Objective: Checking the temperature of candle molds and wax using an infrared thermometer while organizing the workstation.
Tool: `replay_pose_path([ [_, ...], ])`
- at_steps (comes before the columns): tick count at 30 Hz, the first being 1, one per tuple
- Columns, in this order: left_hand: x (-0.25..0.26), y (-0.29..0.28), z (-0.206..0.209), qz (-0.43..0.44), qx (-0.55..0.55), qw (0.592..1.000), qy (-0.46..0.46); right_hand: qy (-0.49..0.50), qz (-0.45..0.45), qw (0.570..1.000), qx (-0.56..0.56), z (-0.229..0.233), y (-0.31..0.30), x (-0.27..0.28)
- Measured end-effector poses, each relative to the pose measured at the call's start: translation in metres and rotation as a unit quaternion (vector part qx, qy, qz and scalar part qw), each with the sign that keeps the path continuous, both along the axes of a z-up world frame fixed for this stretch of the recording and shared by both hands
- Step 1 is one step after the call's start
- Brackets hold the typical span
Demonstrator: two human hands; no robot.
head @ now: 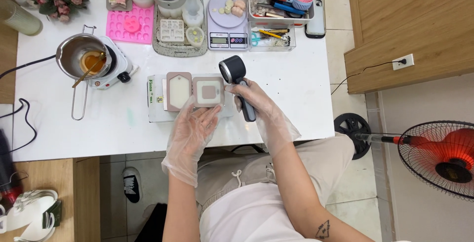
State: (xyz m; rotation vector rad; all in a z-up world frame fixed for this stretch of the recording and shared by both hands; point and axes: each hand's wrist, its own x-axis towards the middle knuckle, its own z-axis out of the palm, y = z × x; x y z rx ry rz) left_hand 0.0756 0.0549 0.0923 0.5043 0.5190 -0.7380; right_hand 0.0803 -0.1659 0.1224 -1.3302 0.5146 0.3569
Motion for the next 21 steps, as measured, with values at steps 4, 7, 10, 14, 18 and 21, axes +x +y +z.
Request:
replay_pose_path([
  [4, -0.001, -0.001, 0.005, 0.001, 0.010, 1.000, -0.006, 0.007, 0.006, 1.000, -0.007, -0.006, -0.002, 0.002],
  [7, -0.002, -0.001, 0.003, -0.002, -0.004, 1.000, -0.011, 0.009, 0.010, 1.000, -0.006, -0.001, -0.003, 0.004],
  [10, -0.003, -0.002, 0.006, -0.005, 0.000, 1.000, -0.016, 0.018, 0.022, 0.999, -0.024, 0.005, -0.004, 0.004],
  [14, -0.001, -0.005, 0.002, -0.006, 0.003, 1.000, -0.025, 0.021, 0.028, 0.999, -0.033, 0.002, -0.009, 0.005],
  [18, -0.004, -0.004, 0.004, -0.008, 0.004, 0.999, -0.031, 0.011, 0.014, 1.000, -0.026, -0.008, -0.010, -0.001],
  [21, -0.014, -0.003, 0.026, 0.004, 0.038, 0.999, -0.022, -0.009, 0.002, 0.998, 0.055, -0.018, -0.012, -0.009],
])
